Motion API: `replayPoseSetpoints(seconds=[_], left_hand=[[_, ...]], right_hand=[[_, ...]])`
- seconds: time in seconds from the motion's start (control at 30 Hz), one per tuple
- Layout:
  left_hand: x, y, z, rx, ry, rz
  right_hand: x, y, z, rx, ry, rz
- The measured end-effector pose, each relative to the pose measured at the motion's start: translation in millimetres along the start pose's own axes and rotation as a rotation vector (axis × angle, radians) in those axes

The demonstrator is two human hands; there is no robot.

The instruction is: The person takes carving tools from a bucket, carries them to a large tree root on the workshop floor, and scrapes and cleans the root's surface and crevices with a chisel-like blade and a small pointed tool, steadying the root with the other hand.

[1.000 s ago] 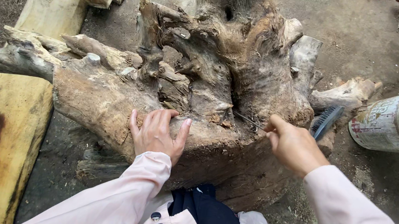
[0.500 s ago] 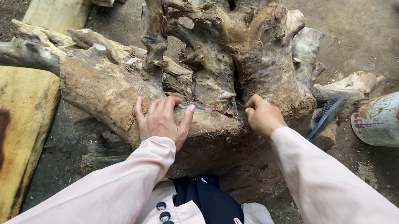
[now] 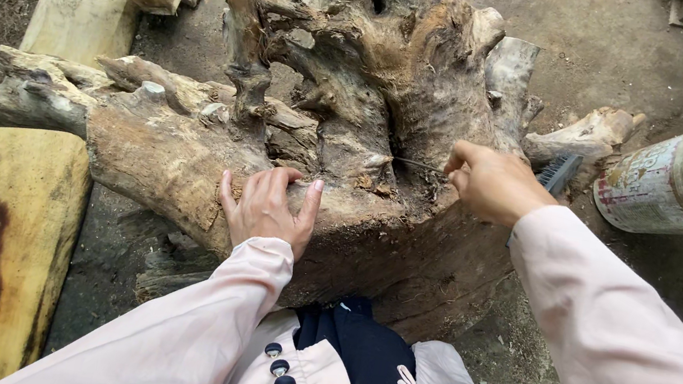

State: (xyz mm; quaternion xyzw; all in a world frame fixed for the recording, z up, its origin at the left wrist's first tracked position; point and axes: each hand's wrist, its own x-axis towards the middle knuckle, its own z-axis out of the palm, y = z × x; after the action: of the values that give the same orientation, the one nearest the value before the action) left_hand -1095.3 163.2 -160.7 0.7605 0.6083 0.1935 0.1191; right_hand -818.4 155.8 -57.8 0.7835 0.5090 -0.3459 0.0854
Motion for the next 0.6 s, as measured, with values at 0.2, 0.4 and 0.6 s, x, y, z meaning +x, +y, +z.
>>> replayPoseSetpoints(seconds=[0.2,0.4,0.6], left_hand=[[-1,2,0,0.007,-0.011,-0.013],[3,4,0,0.005,-0.007,-0.013],[4,7,-2,-0.003,-0.045,-0.021]], right_hand=[[17,9,10,-0.160,0.028,-0.074],[44,-10,52,0.058,0.000,-0.072],[55,21,23,0.149,-0.290,-0.023]])
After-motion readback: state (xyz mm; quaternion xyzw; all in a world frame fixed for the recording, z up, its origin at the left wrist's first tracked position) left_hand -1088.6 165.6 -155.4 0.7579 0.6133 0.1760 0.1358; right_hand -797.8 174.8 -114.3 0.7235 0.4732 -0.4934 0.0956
